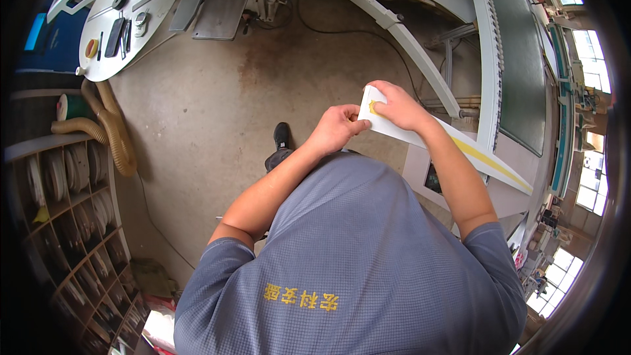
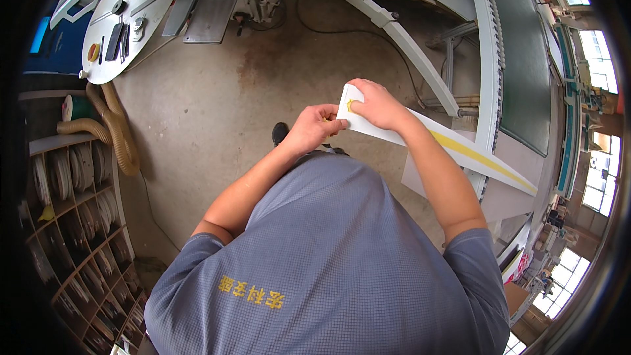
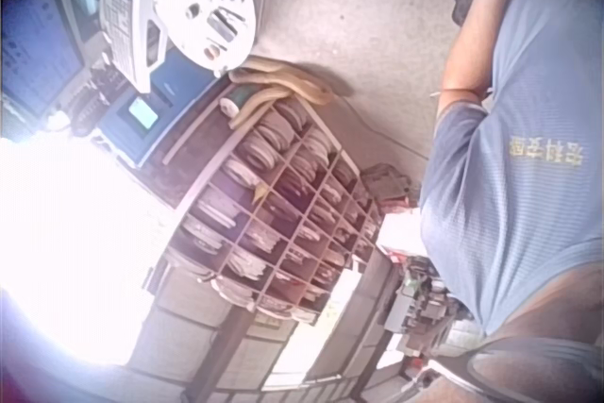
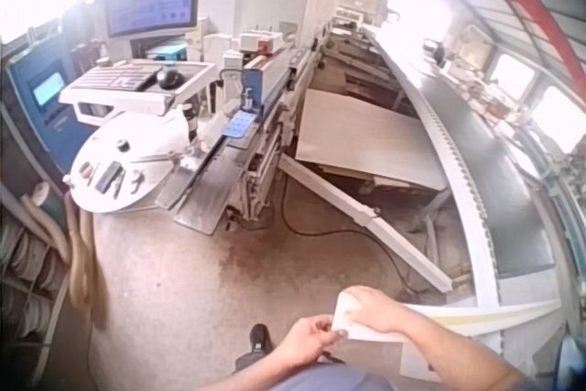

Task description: The person applies yellow adhesive tape to the edge of a long white panel, smoothing it down by hand and سپس peeling off the backing.

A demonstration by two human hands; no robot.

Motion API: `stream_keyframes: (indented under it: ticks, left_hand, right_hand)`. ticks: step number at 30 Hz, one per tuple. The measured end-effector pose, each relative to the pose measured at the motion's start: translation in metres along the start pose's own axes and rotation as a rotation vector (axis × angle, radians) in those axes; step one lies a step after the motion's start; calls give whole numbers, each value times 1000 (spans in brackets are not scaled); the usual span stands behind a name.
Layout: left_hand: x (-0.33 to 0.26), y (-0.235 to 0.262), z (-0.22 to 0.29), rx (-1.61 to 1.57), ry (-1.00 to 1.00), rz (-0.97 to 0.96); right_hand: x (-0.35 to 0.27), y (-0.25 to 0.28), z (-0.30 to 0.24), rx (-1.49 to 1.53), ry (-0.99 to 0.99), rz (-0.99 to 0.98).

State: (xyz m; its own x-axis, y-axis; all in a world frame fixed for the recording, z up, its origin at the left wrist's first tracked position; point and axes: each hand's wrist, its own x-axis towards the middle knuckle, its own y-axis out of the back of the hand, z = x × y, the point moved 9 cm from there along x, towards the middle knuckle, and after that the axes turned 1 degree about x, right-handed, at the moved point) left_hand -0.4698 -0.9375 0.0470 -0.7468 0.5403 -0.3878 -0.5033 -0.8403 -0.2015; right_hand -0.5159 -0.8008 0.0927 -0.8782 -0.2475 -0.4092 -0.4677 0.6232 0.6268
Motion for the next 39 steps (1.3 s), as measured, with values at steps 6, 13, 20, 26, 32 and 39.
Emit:
stream_keyframes:
  ticks: [6,13,20,26,32,39]
  left_hand:
    - [2,-1,1,-18,-5,-14]
    - [1,-1,3,-12,6,-15]
    - [1,0,4,-20,-16,3]
    - [1,0,2,5,29,0]
    - [0,1,6,46,36,15]
    - [-1,0,7,32,39,36]
  right_hand:
    - [-1,-5,-6,199,-71,-164]
    - [-1,-1,-11,204,-76,-202]
    - [-4,21,-37,20,235,-43]
    - [-41,22,-98,-633,840,140]
    - [-44,15,-112,-716,1116,88]
    - [-36,4,-108,-863,1224,-55]
